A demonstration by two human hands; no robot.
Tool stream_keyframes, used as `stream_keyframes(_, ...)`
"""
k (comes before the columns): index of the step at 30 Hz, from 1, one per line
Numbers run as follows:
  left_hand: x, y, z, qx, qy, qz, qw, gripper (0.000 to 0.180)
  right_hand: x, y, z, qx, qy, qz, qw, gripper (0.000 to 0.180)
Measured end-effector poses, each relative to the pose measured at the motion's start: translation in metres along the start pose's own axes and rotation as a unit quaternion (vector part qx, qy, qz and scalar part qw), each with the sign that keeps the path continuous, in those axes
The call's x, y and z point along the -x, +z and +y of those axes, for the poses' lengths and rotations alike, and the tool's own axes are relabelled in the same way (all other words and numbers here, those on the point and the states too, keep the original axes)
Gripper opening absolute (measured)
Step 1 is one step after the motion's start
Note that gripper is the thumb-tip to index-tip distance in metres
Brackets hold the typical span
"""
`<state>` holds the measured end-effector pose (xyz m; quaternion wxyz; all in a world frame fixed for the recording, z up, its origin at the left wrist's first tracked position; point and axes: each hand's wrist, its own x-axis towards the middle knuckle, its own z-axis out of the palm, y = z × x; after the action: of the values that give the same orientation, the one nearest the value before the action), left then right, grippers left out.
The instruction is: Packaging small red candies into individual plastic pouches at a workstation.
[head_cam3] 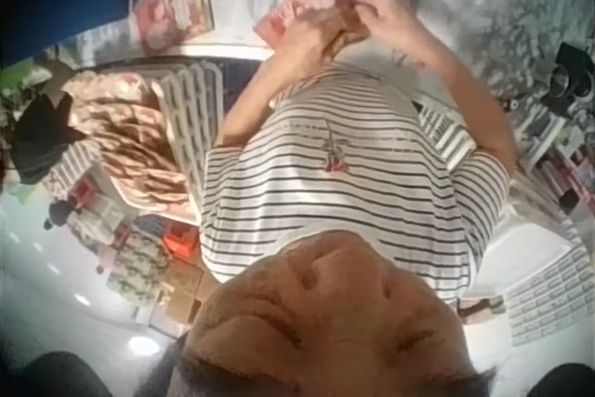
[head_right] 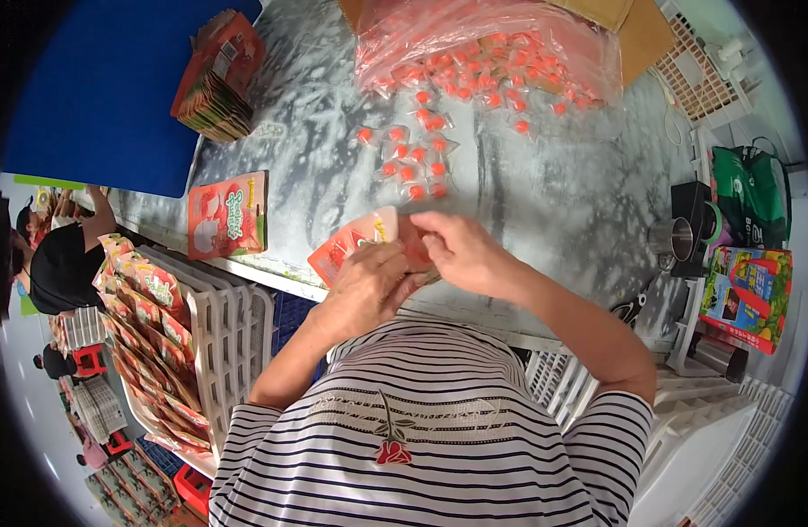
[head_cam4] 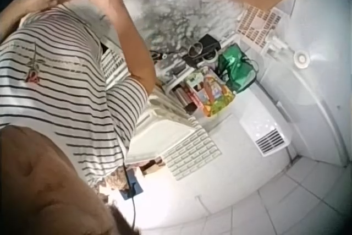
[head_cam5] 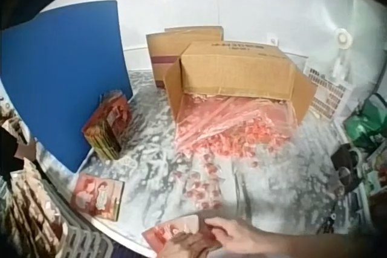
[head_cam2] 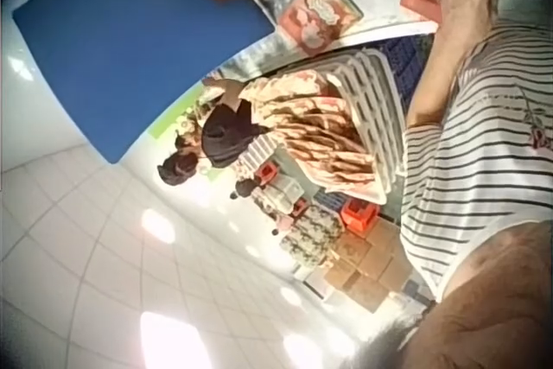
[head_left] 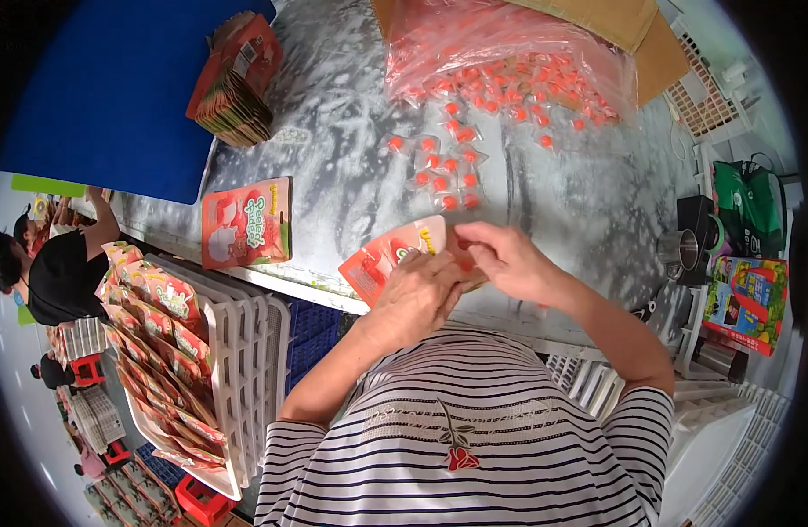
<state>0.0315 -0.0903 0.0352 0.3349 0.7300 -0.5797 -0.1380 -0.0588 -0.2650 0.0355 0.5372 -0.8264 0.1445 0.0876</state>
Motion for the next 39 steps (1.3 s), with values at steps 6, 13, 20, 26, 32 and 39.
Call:
stream_keyframes(6, 0.008, -0.024, -0.007, 0.025, -0.046, 0.091, 0.994, 0.011, 0.044, -0.012, 0.075, -0.046, -0.006, 0.165, 0.985, 0.028)
stream_keyframes(13, 0.025, -0.030, 0.008, -0.036, -0.012, 0.109, 0.993, 0.015, 0.105, 0.015, 0.105, 0.300, 0.089, 0.178, 0.933, 0.052)
stream_keyframes(20, 0.023, -0.033, 0.010, -0.016, -0.026, 0.129, 0.991, 0.014, 0.126, 0.021, 0.109, 0.234, 0.136, 0.188, 0.944, 0.043)
stream_keyframes(26, 0.020, -0.026, 0.012, -0.033, -0.022, 0.102, 0.994, 0.015, 0.106, 0.014, 0.129, -0.016, 0.065, 0.235, 0.970, 0.016)
stream_keyframes(32, 0.015, -0.015, 0.015, -0.033, 0.024, 0.108, 0.993, 0.016, 0.048, 0.008, -0.014, -0.207, -0.181, 0.258, 0.926, 0.020)
stream_keyframes(39, 0.024, -0.020, 0.015, 0.011, 0.019, 0.111, 0.994, 0.014, 0.016, 0.022, -0.030, 0.128, -0.358, 0.164, 0.910, 0.023)
